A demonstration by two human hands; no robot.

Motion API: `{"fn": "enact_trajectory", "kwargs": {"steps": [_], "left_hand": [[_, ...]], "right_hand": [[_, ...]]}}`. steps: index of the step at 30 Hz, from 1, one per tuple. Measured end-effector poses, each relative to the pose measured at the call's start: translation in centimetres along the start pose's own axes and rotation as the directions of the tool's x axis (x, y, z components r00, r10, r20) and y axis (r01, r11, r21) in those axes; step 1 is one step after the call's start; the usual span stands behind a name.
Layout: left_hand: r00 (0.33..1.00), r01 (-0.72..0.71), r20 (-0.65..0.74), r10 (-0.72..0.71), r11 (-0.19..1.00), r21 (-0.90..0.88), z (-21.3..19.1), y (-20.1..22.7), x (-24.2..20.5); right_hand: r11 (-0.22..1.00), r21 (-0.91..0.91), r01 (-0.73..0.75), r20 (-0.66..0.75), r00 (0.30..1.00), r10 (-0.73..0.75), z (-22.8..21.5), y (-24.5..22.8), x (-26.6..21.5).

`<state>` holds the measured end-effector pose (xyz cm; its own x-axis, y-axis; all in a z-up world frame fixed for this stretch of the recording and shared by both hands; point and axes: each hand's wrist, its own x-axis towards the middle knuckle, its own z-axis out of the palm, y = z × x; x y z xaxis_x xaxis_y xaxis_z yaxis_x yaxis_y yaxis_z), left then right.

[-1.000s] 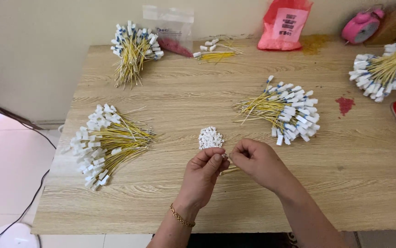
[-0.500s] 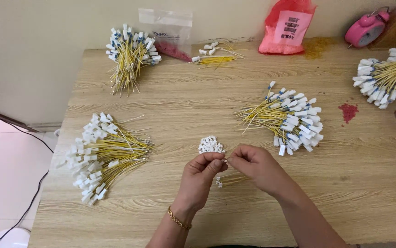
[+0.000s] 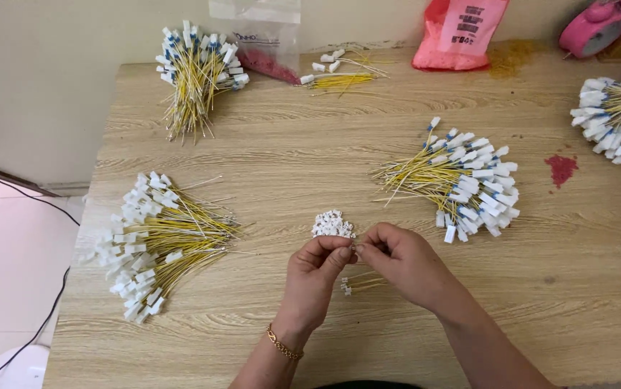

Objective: Attach white plastic connectors to the ends of yellow wires.

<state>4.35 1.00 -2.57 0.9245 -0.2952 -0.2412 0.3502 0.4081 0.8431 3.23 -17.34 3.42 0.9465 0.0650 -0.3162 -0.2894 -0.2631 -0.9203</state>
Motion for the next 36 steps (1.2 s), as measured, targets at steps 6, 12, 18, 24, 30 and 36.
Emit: {"fn": "enact_trajectory", "kwargs": {"steps": [6, 12, 18, 24, 30, 36], "left_hand": [[1.000, -0.024, 0.003, 0.024, 0.997, 0.071, -0.1, 0.5, 0.1], [1.000, 0.025, -0.008, -0.025, 0.995, 0.094, -0.4, 0.2, 0.3], [0.995, 0.095, -0.018, -0.094, 0.995, 0.019, -0.4, -0.1, 0.6], [1.000, 0.015, -0.001, -0.014, 0.993, 0.118, 0.0, 0.3, -0.1], [1.000, -0.013, -0.022, 0.016, 0.989, 0.150, 0.2, -0.5, -0.5], [0.999, -0.012, -0.028, 0.018, 0.981, 0.192, 0.5, 0.2, -0.2]], "right_hand": [[0.999, -0.039, -0.014, 0.025, 1.000, 0.015, 0.1, 0.1, 0.5], [0.998, -0.064, -0.028, 0.042, 0.999, 0.031, -0.1, 1.3, 0.9], [0.984, 0.175, -0.022, 0.156, 0.988, -0.005, -0.5, 2.2, 1.0], [0.998, 0.050, 0.023, 0.088, 0.996, -0.028, 0.1, 1.2, 0.4], [0.995, -0.097, 0.000, 0.019, 1.000, 0.002, 0.3, 0.2, 0.3], [0.999, 0.015, 0.048, 0.146, 0.988, -0.050, -2.0, -0.9, 0.0]]}}
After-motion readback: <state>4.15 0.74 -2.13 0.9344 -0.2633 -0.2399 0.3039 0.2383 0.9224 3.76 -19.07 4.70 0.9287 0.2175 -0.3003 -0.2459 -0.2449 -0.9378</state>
